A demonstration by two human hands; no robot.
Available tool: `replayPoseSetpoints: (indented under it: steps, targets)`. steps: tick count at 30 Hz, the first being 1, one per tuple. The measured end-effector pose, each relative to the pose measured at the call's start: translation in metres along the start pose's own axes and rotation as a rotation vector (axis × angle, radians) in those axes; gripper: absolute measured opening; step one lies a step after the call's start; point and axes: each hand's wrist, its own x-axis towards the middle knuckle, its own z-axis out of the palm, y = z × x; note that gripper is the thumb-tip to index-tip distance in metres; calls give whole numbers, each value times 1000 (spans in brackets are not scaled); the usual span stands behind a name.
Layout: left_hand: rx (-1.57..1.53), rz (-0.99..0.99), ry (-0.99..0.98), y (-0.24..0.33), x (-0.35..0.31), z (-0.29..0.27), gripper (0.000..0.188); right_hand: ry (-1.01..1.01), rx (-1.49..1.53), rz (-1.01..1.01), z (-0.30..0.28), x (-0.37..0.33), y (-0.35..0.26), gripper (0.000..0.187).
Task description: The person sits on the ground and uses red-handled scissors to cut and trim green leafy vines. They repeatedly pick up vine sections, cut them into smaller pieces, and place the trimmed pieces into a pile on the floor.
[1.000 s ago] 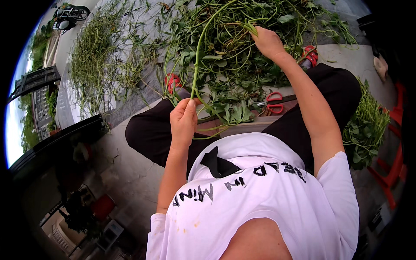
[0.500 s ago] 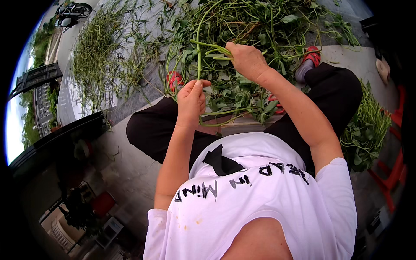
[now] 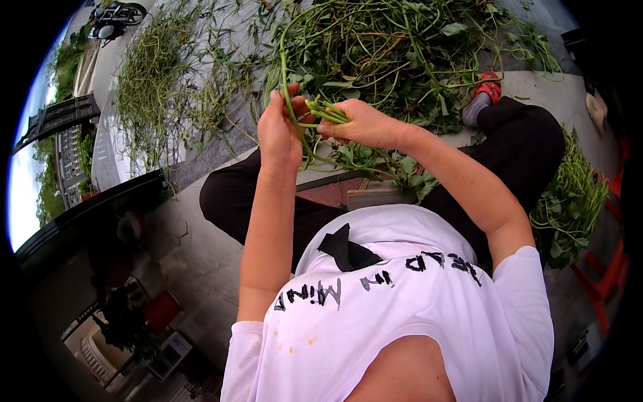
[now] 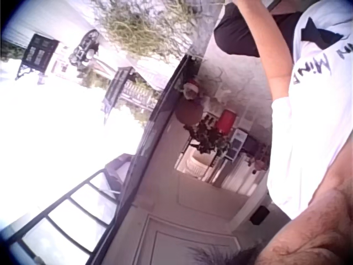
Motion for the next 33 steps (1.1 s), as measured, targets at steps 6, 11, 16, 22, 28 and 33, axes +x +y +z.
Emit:
replayPoseSetpoints:
  steps: [6,11,16,22,28,33]
  targets:
    - [676,189,-167,-56,-19,-33,47,455,-616,-169,-33,0,-14,26]
    - [665,106,-227,-46,-63,-8,42,861,-1260,131,-125,12,48,14]
    - [410,41,-113,-31,-68,-8,44,753,-562,240,-137,-2,22,27]
    - [237,-15,-11,-22,-46,-6,44,74,110,153,-16,-10,-3,26]
    - [272,-13,-17,-20,-45,-15,40,60,-113,0,-38,-19,-24,28]
    - [237,-112,-77,-30,-54,-8,41,332,-1058,-361,-57,-17,-14,20]
